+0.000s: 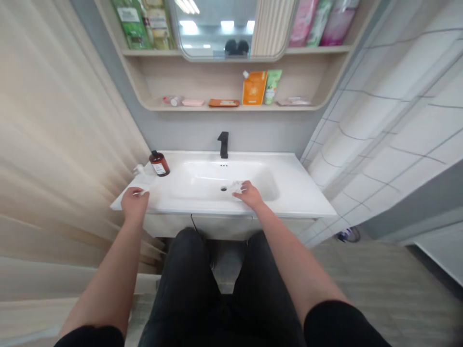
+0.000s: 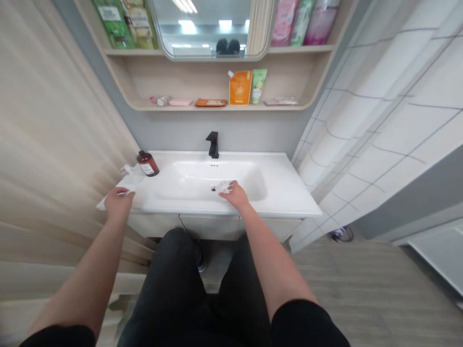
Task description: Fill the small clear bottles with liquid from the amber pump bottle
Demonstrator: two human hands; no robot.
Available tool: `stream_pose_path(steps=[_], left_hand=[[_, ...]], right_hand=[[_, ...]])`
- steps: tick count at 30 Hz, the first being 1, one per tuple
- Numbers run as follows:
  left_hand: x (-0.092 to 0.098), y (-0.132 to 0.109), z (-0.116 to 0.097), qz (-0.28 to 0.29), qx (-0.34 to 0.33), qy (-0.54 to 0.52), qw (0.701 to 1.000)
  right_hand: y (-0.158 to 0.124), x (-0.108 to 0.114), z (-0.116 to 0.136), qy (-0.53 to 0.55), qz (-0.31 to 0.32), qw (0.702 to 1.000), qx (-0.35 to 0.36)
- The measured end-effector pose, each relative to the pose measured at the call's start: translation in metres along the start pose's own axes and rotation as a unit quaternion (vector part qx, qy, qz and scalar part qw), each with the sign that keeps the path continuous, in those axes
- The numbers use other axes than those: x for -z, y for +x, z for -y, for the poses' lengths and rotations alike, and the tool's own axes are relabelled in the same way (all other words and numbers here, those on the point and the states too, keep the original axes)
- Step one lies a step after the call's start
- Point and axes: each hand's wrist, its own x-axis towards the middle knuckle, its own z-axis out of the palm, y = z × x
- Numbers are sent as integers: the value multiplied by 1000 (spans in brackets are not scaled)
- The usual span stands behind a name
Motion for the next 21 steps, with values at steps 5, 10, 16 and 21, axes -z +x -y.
stream_pose_path(steps=[5, 10, 16, 21], left_hand=[[6, 13, 23, 32, -109, 110, 987], [-8, 7, 24, 33, -126, 170, 977], [-4, -2, 26, 16, -153, 223, 963], [-3, -6, 5, 16, -226, 192, 955]], right_hand=[[-2, 1, 3, -7, -1, 1000, 1], [-5, 6, 8, -3, -11, 1000, -2], [-6, 8, 9, -11, -17, 1000, -6], [-4, 7, 7, -24, -4, 1000, -11]])
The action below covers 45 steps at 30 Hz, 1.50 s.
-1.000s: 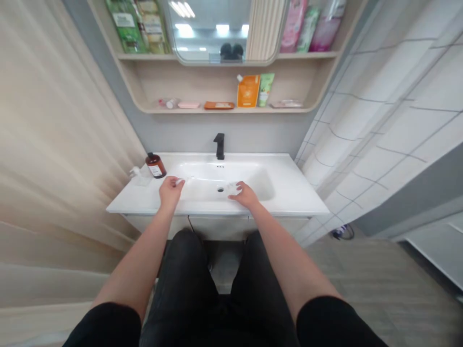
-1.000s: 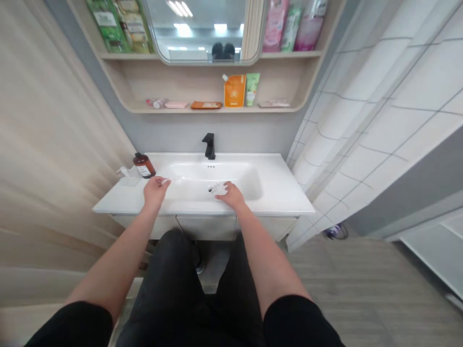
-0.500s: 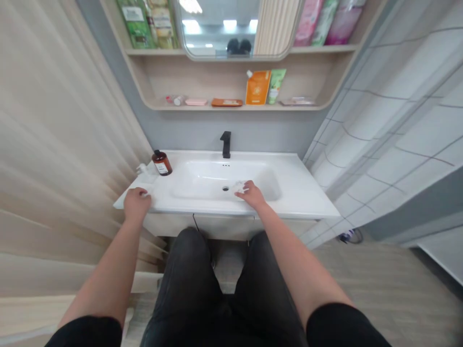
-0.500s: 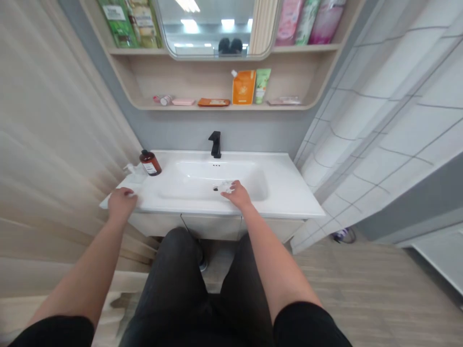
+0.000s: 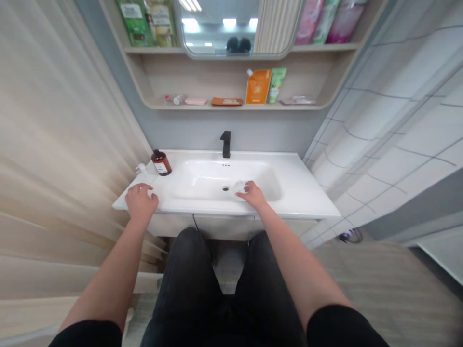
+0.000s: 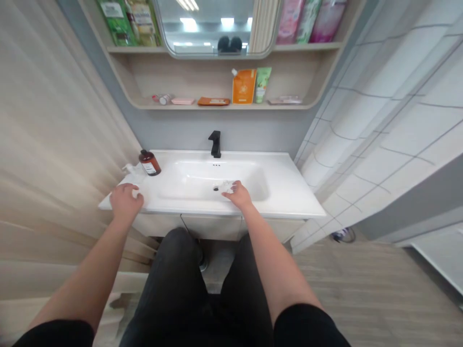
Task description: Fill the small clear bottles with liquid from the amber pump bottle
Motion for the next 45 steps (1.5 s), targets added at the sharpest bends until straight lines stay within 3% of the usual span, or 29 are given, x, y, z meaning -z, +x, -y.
stream_pose_path(steps=[4, 8, 11, 16, 19, 22, 25, 28, 31, 39, 43, 45], left_hand=[[-11, 7, -55, 40, -71, -50, 995], [-38, -1, -127, 175, -170, -62, 968], [-53, -11, -158, 259, -198, -35, 945], [-55, -12, -159, 332, -179, -10, 926], [-50, -9, -158, 352, -152, -13, 923], [-49, -8, -161, 359, -123, -3, 925], [-52, -8, -161, 356, -110, -11, 928], [-54, -8, -160, 357, -101, -21, 928], [-54, -8, -160, 361, -99, -18, 927], [-49, -7, -163, 367, -88, 3, 926], [-47, -8, -165, 363, -87, 1, 928], [-46, -8, -166, 362, -87, -2, 928]], right_hand=[[1, -1, -1, 4, 4, 1000, -2], [2, -1, -5, 32, -6, 999, 7], [3, -1, -11, 61, -35, 997, 30], [1, -4, -16, 129, -73, 988, 45], [-2, 5, -18, 183, -160, 970, 13], [-6, 39, -34, 173, -269, 948, 3], [-8, 90, -64, 114, -339, 933, -22], [-9, 137, -97, 59, -369, 920, -113], [-10, 158, -120, 19, -354, 923, -151], [-10, 152, -131, -31, -343, 923, -174], [-24, 149, -116, -92, -439, 893, -39], [-33, 138, -97, -108, -441, 888, 65]])
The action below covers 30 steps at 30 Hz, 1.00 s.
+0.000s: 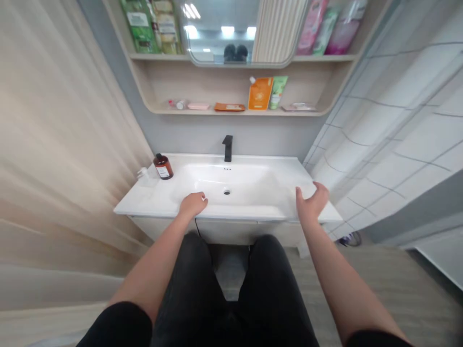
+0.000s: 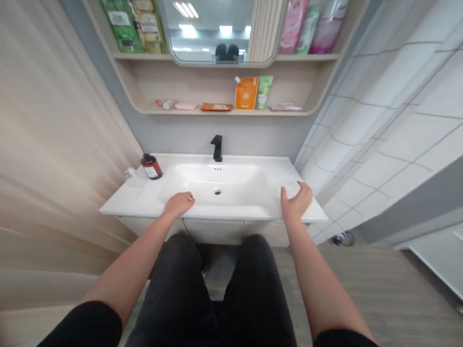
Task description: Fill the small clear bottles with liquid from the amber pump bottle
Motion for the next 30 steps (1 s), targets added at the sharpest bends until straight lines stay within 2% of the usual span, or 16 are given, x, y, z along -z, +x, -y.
stream_pose_path(steps=[2, 4, 7, 9, 11, 14, 16, 17, 19, 20, 22, 23, 25, 26, 28, 30], left_hand=[[0, 0, 0, -2, 1, -1, 1000], [0, 1, 0, -2, 5, -1, 1000], [2, 1, 1, -3, 11, -3, 1000], [2, 1, 2, -4, 11, -7, 1000], [1, 0, 1, -5, 11, -14, 1000], [-4, -1, 1, -6, 5, -27, 1000], [-6, -2, 4, -29, -14, -51, 998], [-3, -1, 7, -57, -21, -68, 996], [13, 5, 19, -155, -12, -108, 982], [27, 11, 28, -216, 9, -123, 969], [65, 28, 49, -324, 59, -128, 936], [86, 38, 61, -347, 76, -109, 928], [126, 60, 84, -349, 84, -42, 932], [143, 71, 95, -327, 88, 0, 941], [168, 88, 111, -253, 108, 70, 959], [180, 100, 121, -155, 130, 117, 972]], right_hand=[[-13, -5, 31, 54, 85, 992, 76], [-28, -19, 69, 104, 242, 957, 122], [-47, -54, 122, 146, 450, 876, 92], [-56, -76, 145, 140, 506, 850, 32], [-64, -91, 157, 94, 519, 850, 0], [-73, -99, 159, 19, 521, 854, 13], [-77, -98, 158, -13, 516, 856, 18], [-78, -98, 157, -23, 512, 858, 14], [-78, -97, 156, -33, 506, 862, 0], [-77, -98, 156, -34, 508, 861, -6], [-75, -100, 156, -27, 515, 857, -14], [-74, -101, 155, -15, 515, 857, -18], [-70, -102, 153, 17, 502, 864, -32], [-68, -103, 152, 33, 491, 870, -40], [-66, -103, 149, 52, 469, 880, -50], [-64, -102, 148, 55, 460, 885, -49]])
